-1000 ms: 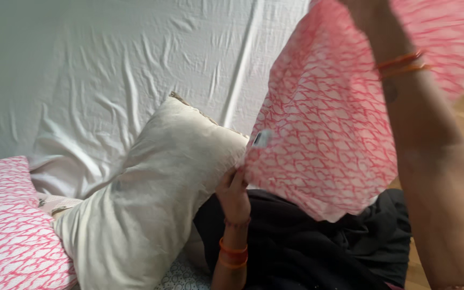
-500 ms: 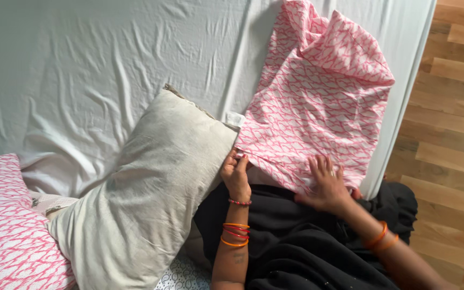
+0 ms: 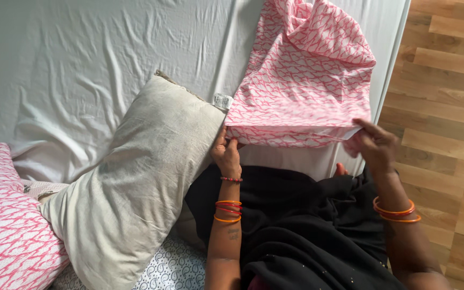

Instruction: The person puts a pillow inside a pink patterned pillowcase by hand and smooths the fabric over the pillow.

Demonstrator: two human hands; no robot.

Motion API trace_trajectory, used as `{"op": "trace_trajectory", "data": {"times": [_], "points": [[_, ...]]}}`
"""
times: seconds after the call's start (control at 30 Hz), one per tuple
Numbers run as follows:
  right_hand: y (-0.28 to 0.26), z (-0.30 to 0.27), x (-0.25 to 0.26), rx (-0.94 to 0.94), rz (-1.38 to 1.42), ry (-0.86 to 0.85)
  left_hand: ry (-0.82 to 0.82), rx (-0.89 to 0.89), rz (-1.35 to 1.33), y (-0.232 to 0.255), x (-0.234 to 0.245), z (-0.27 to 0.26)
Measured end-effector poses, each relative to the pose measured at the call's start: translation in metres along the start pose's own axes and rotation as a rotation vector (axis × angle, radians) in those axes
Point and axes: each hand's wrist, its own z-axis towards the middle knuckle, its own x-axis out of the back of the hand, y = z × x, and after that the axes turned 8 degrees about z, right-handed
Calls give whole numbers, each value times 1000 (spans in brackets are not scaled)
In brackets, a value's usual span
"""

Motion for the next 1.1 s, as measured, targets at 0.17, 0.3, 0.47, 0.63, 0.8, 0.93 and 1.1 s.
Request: {"op": "trace_trajectory", "data": {"times": [0.17, 0.3, 0.47, 0.63, 0.8, 0.93, 1.1], "points": [[-57, -5, 23, 442, -684, 61, -31, -50, 83, 0, -1, 3], [-56, -22, 21, 310, -737, 55, -9, 3, 261, -8, 2, 5], [-15, -50, -2, -342, -835, -233, -48, 5, 122, -20, 3, 9], [48, -76, -28, 286, -1109, -207, -47, 81, 126, -26, 4, 10], [52, -75, -24, -15, -977, -170, -45, -135, 491, -8, 1, 8], [18, -66, -8, -59, -845, -10, -89, -505, 675, 2, -3, -1], [-36, -61, 27, 394, -893, 21, -86, -531, 712, -2, -7, -6]]}}
